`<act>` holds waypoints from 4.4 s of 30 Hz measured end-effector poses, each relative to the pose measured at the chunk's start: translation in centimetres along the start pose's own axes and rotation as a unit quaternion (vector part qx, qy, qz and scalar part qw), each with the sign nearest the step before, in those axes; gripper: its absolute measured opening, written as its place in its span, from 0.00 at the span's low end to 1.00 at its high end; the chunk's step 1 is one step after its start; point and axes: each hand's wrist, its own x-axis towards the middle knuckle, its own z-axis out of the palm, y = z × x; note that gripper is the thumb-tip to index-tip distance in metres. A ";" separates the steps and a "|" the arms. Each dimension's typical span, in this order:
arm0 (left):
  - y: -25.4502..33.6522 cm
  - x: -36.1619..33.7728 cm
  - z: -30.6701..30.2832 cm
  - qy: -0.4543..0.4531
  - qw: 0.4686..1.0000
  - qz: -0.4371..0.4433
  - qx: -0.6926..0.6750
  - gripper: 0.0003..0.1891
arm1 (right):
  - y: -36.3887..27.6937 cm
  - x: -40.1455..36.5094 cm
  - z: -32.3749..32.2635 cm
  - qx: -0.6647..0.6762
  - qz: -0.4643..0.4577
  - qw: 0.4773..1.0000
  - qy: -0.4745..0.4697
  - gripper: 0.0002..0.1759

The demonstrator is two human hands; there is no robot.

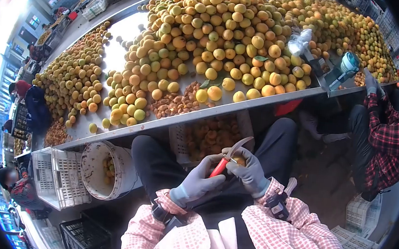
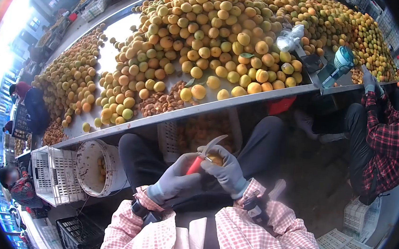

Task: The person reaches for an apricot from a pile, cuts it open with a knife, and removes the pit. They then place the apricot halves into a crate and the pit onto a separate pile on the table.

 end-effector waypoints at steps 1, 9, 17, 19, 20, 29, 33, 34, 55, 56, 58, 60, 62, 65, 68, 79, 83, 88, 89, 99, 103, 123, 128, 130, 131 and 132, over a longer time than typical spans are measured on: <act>1.1 -0.2 -0.2 -0.010 0.994 -0.075 -0.079 0.26 | -0.1 -0.2 0.2 -0.022 -0.018 1.000 -0.010 0.22; 2.7 -1.2 -0.6 0.021 0.958 0.064 0.278 0.20 | 0.2 -1.2 0.1 -0.055 -0.065 0.994 -0.070 0.30; 3.2 -2.2 -0.4 0.024 0.905 0.074 0.419 0.22 | 0.4 -1.5 1.2 -0.052 -0.120 0.989 -0.070 0.30; 3.0 -2.3 -0.4 0.020 0.905 0.066 0.420 0.22 | 0.4 -1.6 1.3 -0.054 -0.109 0.991 -0.060 0.30; 3.0 -2.4 -0.4 0.021 0.905 0.065 0.420 0.22 | 0.4 -1.7 1.4 -0.058 -0.099 0.992 -0.050 0.30; 3.0 -2.8 -0.4 -0.045 0.932 0.002 0.360 0.19 | 1.0 -2.0 1.5 -0.044 -0.106 0.992 -0.051 0.32; 2.8 -2.7 0.0 -0.063 0.952 -0.025 0.300 0.20 | 0.4 -1.6 1.0 -0.112 -0.156 0.977 -0.097 0.31; 2.8 -2.7 0.0 -0.065 0.954 -0.024 0.291 0.20 | 0.2 -1.4 1.0 -0.140 -0.182 0.967 -0.108 0.31; -2.4 0.6 -0.7 -0.028 0.992 -0.041 0.113 0.24 | -2.0 0.5 -0.6 -0.494 -0.205 0.838 -0.107 0.29; -2.5 0.9 -1.2 -0.032 0.984 -0.035 0.171 0.25 | -1.7 0.5 -0.7 -0.495 -0.204 0.838 -0.106 0.29; 1.5 1.1 -0.4 -0.022 0.966 -0.033 0.256 0.23 | -1.3 0.5 -0.5 -0.321 -0.073 0.943 -0.049 0.29; 3.2 1.1 0.1 0.015 0.915 0.009 0.403 0.23 | -1.1 0.6 -0.1 -0.258 -0.123 0.958 -0.036 0.27; 4.6 0.8 0.3 0.037 0.927 0.040 0.372 0.25 | -1.8 0.8 -0.4 -0.185 -0.054 0.979 0.072 0.29; 5.5 0.5 -1.4 0.103 0.968 0.048 0.225 0.22 | -3.2 0.6 -1.6 -0.071 -0.071 0.994 0.031 0.29; 7.3 -0.6 -0.9 0.062 0.988 -0.062 0.126 0.26 | -3.2 0.4 -1.9 -0.006 -0.098 0.993 -0.068 0.29; 4.2 -2.1 -0.2 0.037 0.920 0.128 0.368 0.17 | -2.8 -0.1 1.7 0.033 -0.114 0.980 -0.158 0.29; 4.5 -2.5 -0.4 0.034 0.897 0.178 0.402 0.15 | -2.0 -0.1 2.1 0.023 -0.135 0.970 -0.203 0.29; 4.1 -2.5 -0.4 0.076 0.832 0.213 0.507 0.18 | -1.7 -0.4 2.7 0.022 -0.132 0.971 -0.200 0.28; 4.0 -2.5 -0.3 0.092 0.811 0.211 0.538 0.18 | -1.7 -0.6 3.0 0.043 -0.127 0.974 -0.184 0.28; 2.5 -1.8 0.8 0.134 0.817 0.130 0.546 0.17 | -0.3 -0.6 2.7 0.089 -0.077 0.990 -0.076 0.26; 2.1 -1.9 0.8 0.128 0.824 0.099 0.543 0.16 | -0.5 -0.9 3.0 0.092 -0.075 0.990 -0.078 0.25; 2.5 0.2 -0.3 0.007 0.965 0.001 0.262 0.18 | -2.2 1.9 1.0 0.000 -0.088 0.994 -0.066 0.30; 1.6 -0.4 -0.1 0.000 0.974 -0.014 0.227 0.13 | -2.4 1.1 0.6 -0.153 -0.081 0.985 -0.026 0.30; 1.0 -0.8 0.5 -0.013 0.979 -0.002 0.204 0.12 | -1.6 1.2 0.7 0.012 -0.097 0.993 -0.067 0.33; 0.8 -1.0 0.9 -0.006 0.990 -0.056 0.128 0.11 | -1.1 1.4 0.7 0.011 -0.097 0.993 -0.068 0.33; 0.7 -1.1 1.2 0.001 0.993 -0.109 0.051 0.10 | -0.5 1.6 0.8 0.102 -0.078 0.990 -0.061 0.34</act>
